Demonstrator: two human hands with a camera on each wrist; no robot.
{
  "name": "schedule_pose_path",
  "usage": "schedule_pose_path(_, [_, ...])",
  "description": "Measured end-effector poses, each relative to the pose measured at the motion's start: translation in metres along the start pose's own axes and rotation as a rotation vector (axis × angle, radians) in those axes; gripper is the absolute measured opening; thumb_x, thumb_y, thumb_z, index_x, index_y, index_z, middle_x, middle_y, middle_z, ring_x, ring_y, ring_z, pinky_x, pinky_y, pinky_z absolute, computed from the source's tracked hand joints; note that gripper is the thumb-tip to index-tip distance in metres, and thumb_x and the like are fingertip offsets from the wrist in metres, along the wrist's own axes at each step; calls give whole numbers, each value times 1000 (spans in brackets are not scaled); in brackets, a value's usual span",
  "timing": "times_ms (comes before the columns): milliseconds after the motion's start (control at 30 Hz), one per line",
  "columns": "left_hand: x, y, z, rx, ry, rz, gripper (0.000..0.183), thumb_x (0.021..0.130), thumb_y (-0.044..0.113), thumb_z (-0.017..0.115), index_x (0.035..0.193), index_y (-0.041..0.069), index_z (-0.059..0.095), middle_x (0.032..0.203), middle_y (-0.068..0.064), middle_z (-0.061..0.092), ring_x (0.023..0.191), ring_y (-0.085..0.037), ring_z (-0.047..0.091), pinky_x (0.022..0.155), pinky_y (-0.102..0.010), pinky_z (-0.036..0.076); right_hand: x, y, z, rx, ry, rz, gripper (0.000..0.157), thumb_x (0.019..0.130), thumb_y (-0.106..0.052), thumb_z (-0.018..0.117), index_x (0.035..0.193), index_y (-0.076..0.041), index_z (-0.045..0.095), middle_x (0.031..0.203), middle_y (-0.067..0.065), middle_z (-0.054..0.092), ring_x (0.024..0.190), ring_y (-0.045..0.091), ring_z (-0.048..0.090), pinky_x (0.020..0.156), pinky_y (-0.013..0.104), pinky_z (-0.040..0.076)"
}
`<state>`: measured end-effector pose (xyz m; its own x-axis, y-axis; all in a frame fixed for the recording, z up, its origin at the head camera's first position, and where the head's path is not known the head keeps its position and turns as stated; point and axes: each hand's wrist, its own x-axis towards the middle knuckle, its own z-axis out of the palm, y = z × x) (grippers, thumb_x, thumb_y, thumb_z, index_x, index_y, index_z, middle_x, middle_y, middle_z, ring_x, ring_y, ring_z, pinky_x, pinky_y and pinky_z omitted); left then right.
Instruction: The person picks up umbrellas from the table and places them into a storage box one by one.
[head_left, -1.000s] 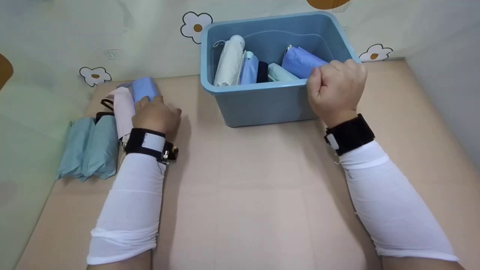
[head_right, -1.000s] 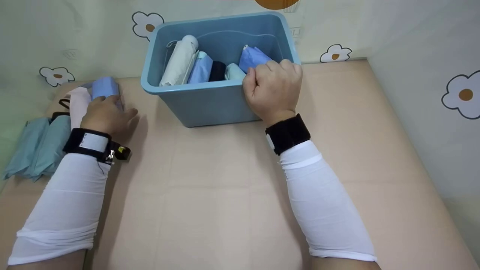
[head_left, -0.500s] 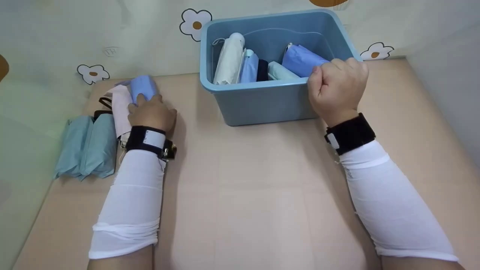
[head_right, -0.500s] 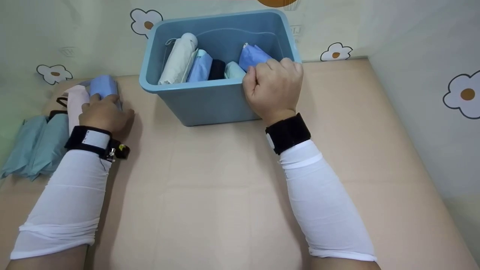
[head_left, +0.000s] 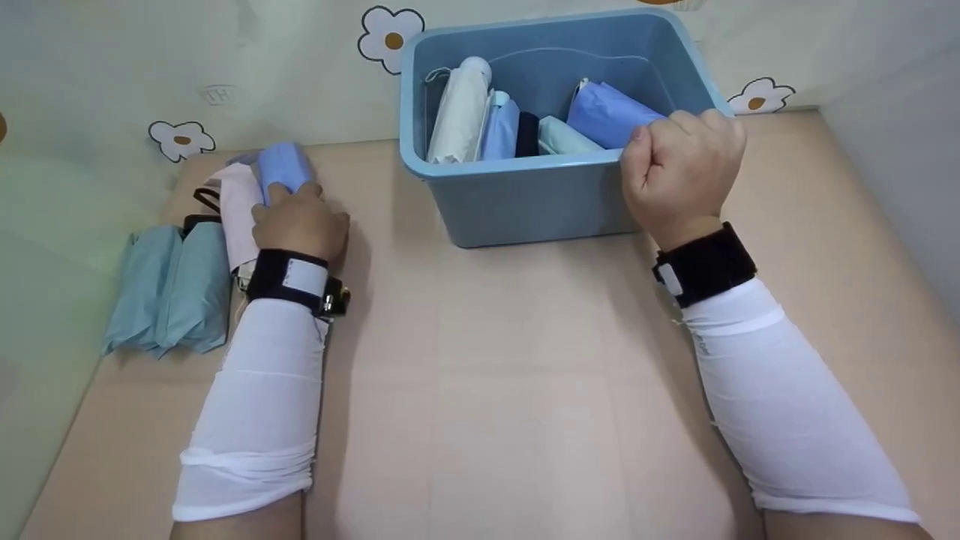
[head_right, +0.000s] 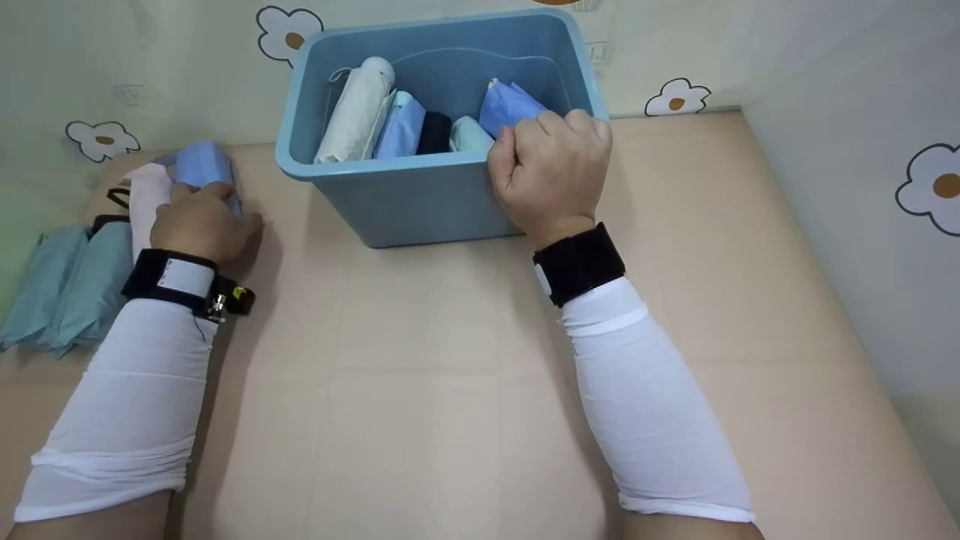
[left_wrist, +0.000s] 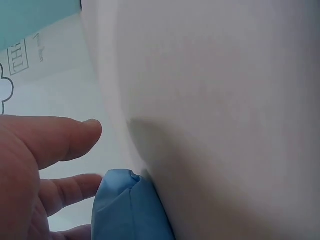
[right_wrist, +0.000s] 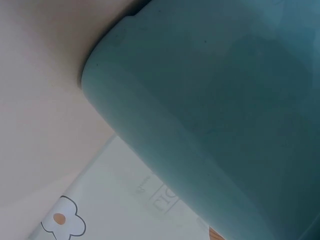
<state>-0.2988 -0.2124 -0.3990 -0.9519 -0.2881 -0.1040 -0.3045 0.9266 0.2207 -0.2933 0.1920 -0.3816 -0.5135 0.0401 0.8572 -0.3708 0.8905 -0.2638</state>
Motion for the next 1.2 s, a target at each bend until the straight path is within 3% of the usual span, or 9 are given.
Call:
schedule_pose_path(167, [0, -1, -1, 25, 24, 18, 62, 102, 34, 61, 154, 1, 48, 142, -41, 43, 121, -59, 52, 94, -69, 50, -1, 1, 1, 8, 11, -2, 50, 97, -32, 41, 58, -1, 46, 57, 18, 45, 63, 41, 42, 70, 55, 31])
schedule_pose_path(400, [-2, -2, -3, 18, 64, 33, 49, 101, 12, 52, 149, 2, 54, 139, -41, 47, 114, -60, 57, 90, -70, 52, 0, 1, 1, 11, 19, -4, 49, 96, -32, 41, 58, -1, 45, 56, 17, 44, 63, 41, 42, 70, 55, 32])
schedule_pose_path(633, [-2, -4, -3, -24, 49, 17, 54, 99, 17, 56, 152, 10, 55, 144, -39, 41, 120, -59, 53, 91, -70, 52, 0, 0, -1, 3, -2, -1, 49, 97, -31, 41, 58, -2, 44, 56, 17, 44, 63, 40, 41, 71, 55, 31])
schedule_pose_path(867, [-1, -3, 0, 8, -9, 6, 52, 98, 18, 56, 150, 16, 58, 146, -37, 37, 125, -58, 45, 95, -69, 49, 1, 0, -1, -5, -2, -2, 50, 97, -32, 40, 58, -2, 45, 56, 17, 44, 63, 40, 41, 70, 55, 32])
schedule_pose_path(1200, [-2, -5, -3, 90, -33, 35, 48, 101, 16, 52, 149, 16, 59, 139, -38, 40, 116, -58, 48, 89, -61, 52, 1, -1, -2, -7, -16, 6, 51, 97, -33, 39, 57, -1, 46, 56, 17, 46, 62, 40, 41, 70, 54, 32])
